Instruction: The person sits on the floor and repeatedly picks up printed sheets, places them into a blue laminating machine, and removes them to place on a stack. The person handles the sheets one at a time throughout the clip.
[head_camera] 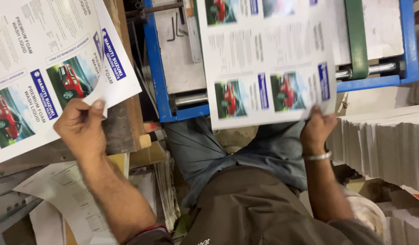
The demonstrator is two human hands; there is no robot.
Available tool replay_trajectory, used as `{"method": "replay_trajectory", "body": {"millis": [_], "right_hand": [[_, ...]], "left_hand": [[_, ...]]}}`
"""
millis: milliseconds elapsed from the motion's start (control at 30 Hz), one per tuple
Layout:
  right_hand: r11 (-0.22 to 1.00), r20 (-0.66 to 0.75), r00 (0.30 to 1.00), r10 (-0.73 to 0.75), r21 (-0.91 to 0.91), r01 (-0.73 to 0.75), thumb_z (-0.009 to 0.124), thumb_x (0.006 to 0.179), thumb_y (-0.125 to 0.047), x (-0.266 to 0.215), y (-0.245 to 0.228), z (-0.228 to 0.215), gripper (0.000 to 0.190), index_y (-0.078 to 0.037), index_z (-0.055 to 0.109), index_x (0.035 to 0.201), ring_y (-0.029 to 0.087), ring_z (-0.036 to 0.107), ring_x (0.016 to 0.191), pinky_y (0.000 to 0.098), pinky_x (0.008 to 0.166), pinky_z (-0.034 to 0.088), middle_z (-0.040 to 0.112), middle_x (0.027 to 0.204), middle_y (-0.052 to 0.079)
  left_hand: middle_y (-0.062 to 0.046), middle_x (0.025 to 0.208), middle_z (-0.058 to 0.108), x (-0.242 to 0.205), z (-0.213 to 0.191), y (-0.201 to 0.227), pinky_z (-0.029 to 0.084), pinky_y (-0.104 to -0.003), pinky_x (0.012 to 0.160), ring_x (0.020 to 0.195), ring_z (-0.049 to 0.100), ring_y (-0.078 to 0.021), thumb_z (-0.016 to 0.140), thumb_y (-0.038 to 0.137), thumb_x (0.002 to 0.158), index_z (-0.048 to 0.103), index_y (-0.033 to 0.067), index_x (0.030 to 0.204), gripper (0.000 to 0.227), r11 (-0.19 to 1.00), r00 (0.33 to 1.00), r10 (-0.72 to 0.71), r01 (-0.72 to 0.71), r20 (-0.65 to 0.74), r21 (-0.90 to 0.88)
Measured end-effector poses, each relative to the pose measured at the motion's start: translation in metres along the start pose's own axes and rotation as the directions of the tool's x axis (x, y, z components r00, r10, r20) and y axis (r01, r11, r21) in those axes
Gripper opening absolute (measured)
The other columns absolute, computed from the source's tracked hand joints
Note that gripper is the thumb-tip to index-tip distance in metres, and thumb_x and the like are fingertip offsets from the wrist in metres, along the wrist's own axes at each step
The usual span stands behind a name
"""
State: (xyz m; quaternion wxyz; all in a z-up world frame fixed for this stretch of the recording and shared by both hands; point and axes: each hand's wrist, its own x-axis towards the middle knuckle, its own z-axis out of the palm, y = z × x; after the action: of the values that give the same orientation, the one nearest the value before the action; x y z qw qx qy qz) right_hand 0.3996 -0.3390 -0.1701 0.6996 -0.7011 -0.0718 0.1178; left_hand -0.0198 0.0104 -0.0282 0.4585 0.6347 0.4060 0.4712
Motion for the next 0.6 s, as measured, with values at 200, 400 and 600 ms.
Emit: {"method": "replay_trajectory", "body": {"millis": [200,400,600], "right_hand": [[0.995,0.051,0.999,0.005,-0.099,0.0,0.055,0.105,0.001,-0.057,0.004,-0.021,0.023,0.011,0.063,0.124,0.014,0.064,0.102,0.0265,0.09,0.051,0.07,0.116,0.01],[0.999,0.107,0.993,-0.041,-0.032,0.044,0.056,0.105,-0.001,-0.027,0.003,-0.009,0.024,0.009,0.063,0.125,0.013,0.064,0.105,0.0256,0.093,0.051,0.07,0.118,0.009],[0.995,0.233,0.971,0.052,0.065,-0.069,0.061,0.108,-0.009,0.023,0.009,0.023,0.029,0.004,0.059,0.133,0.014,0.065,0.1,0.0276,0.086,0.053,0.069,0.116,0.008]], "left_hand": [[-0.003,0.1,0.07,-0.011,0.005,-0.003,0.049,-0.02,0.079,0.088,0.06,-0.0058,0.086,-0.004,0.103,0.067,-0.0023,0.102,0.019,0.994,0.997,0.073,-0.071,-0.012,0.089],[-0.006,0.102,0.074,0.001,0.008,0.006,0.055,-0.025,0.088,0.092,0.066,-0.0092,0.09,0.001,0.092,0.071,-0.0018,0.104,0.023,0.992,0.997,-0.07,0.066,-0.042,-0.108],[-0.014,0.118,0.074,-0.005,0.012,0.02,0.049,-0.043,0.114,0.119,0.068,-0.0249,0.082,0.001,0.097,0.066,-0.0024,0.1,0.016,0.922,0.972,0.225,-0.236,0.073,0.306]]}}
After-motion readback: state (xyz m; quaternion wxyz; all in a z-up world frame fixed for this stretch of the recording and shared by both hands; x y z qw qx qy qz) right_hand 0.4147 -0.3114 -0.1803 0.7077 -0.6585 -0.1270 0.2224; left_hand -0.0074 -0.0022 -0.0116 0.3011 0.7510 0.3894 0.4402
